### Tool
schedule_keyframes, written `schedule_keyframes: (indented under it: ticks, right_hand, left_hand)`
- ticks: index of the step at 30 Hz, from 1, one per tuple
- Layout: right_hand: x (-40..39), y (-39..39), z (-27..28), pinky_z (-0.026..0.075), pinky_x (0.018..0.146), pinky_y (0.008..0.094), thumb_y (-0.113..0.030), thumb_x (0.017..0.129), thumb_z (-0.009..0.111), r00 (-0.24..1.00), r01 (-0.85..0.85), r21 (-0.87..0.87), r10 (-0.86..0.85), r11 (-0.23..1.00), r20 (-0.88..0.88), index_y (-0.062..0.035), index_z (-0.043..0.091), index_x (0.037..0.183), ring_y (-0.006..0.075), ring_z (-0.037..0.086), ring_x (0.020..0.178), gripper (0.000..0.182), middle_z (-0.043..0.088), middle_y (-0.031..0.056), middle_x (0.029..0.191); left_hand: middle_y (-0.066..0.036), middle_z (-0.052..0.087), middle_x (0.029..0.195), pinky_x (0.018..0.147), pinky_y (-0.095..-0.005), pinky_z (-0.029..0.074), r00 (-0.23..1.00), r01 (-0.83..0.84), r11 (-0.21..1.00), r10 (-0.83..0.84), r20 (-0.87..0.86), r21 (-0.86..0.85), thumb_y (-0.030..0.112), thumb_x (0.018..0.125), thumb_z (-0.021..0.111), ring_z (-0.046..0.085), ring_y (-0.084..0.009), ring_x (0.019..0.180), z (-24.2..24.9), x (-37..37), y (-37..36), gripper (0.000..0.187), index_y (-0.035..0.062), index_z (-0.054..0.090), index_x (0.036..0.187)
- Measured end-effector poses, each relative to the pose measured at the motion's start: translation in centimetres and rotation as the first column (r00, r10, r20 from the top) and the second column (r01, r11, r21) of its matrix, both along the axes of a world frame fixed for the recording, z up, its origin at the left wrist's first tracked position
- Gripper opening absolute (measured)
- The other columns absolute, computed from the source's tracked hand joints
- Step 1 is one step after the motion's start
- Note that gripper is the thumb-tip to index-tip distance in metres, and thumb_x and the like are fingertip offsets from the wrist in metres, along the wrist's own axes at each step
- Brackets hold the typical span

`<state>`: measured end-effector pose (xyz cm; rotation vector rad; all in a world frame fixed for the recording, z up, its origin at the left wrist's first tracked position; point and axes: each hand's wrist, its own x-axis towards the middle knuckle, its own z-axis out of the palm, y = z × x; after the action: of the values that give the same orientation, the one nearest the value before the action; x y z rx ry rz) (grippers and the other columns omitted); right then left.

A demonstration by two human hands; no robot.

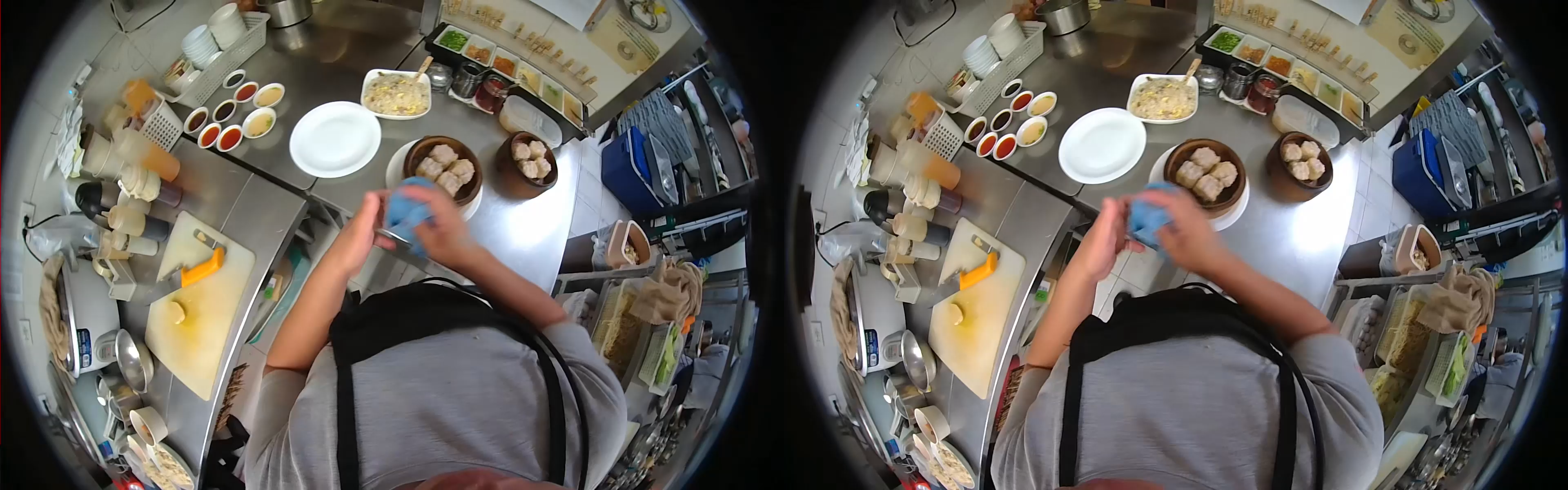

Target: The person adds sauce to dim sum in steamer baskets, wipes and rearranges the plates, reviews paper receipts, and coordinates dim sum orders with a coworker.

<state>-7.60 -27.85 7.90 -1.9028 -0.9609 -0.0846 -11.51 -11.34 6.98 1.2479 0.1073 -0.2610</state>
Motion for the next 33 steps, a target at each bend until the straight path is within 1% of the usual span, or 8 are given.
schedule_keyframes:
  ticks: [3,7,12,16,21,24,27,33]
  right_hand:
    - [2.5,-8.1,-1.5,0.042,0.078,0.032,-0.003,0.074,0.051,0.896,0.426,0.161,-0.39,0.891,-0.211,-0.0024,0.037,0.111,0.0247,0.052,0.09,0.039,0.051,0.0174,0.098]
    - [6.4,-14.1,-7.2,0.042,0.074,0.0336,-0.007,0.074,0.054,0.751,0.612,-0.092,-0.614,0.785,-0.241,0.0032,0.036,0.107,0.0285,0.053,0.085,0.039,0.052,0.0204,0.094]
    - [5.3,-12.1,-11.4,0.038,0.079,0.0397,-0.002,0.066,0.053,0.778,0.623,-0.342,-0.513,0.704,0.361,0.0025,0.045,0.102,0.0362,0.046,0.09,0.037,0.048,0.0225,0.098]
    - [7.5,-14.1,-10.6,0.041,0.078,0.0364,0.005,0.064,0.046,0.901,0.38,-0.34,-0.427,0.86,-0.073,-0.0013,0.053,0.094,0.0325,0.051,0.085,0.032,0.052,0.0192,0.094]
    - [14.1,-11.2,-3.2,0.041,0.078,0.0347,0.004,0.066,0.046,0.936,0.352,-0.086,-0.353,0.932,-0.005,-0.004,0.054,0.098,0.0303,0.052,0.087,0.034,0.054,0.0162,0.092]
    - [18.2,-6.3,-1.3,0.039,0.083,0.0302,0.002,0.069,0.045,0.987,-0.124,-0.232,0.096,0.965,-0.127,-0.0067,0.055,0.101,0.0249,0.052,0.093,0.035,0.054,0.0131,0.099]
    - [19.9,-1.7,-2.0,0.039,0.084,0.0304,0.002,0.068,0.044,0.799,-0.602,-0.448,0.485,0.661,-0.356,-0.0072,0.059,0.097,0.0237,0.05,0.095,0.034,0.054,0.0131,0.1]
    - [21.1,-4.2,-3.9,0.043,0.076,0.0327,0.0,0.065,0.044,0.878,-0.47,-0.575,0.421,0.67,-0.227,-0.0105,0.06,0.092,0.0249,0.052,0.092,0.033,0.056,0.0109,0.097]
  left_hand:
    - [-0.005,0.05,0.097,0.063,-0.0287,0.042,0.949,-0.297,0.839,0.311,0.045,0.456,0.035,0.084,0.041,0.05,-0.0144,0.079,-6.8,5.6,-2.0,0.036,0.0056,0.045,0.104]
    - [-0.009,0.053,0.084,0.059,-0.0291,0.043,0.908,-0.134,0.929,0.255,-0.333,0.345,0.026,0.082,0.045,0.051,-0.0155,0.071,-8.4,8.4,-4.0,0.031,0.0011,0.045,0.101]
    - [-0.011,0.053,0.083,0.065,-0.0291,0.041,0.805,-0.526,0.742,0.593,-0.039,0.415,0.013,0.082,0.044,0.05,-0.0177,0.075,-10.9,10.1,-7.3,0.018,-0.0005,0.044,0.095]
    - [-0.009,0.052,0.091,0.073,-0.0281,0.04,0.732,-0.674,0.717,0.68,0.036,0.179,0.009,0.084,0.039,0.049,-0.0158,0.081,-12.4,9.7,-6.7,0.017,0.0022,0.042,0.1]
    - [-0.007,0.053,0.091,0.072,-0.0252,0.042,0.814,-0.58,0.806,0.571,-0.101,-0.118,0.007,0.086,0.035,0.05,-0.0128,0.082,-10.0,7.0,-5.0,0.019,0.0029,0.044,0.102]
    - [-0.007,0.054,0.094,0.073,-0.0247,0.042,0.865,-0.499,0.862,0.49,-0.109,-0.087,0.008,0.087,0.036,0.052,-0.0121,0.083,-9.2,6.1,-4.8,0.02,0.0032,0.046,0.102]
    - [-0.008,0.056,0.093,0.072,-0.0243,0.044,0.896,-0.44,0.888,0.424,-0.129,-0.136,0.008,0.087,0.036,0.053,-0.0127,0.082,-7.7,5.4,-5.3,0.02,0.0029,0.046,0.104]
    - [-0.01,0.057,0.092,0.071,-0.0273,0.047,0.844,-0.532,0.827,0.503,-0.185,-0.181,0.006,0.085,0.038,0.056,-0.0163,0.082,-9.2,5.5,-4.3,0.018,0.0022,0.048,0.099]
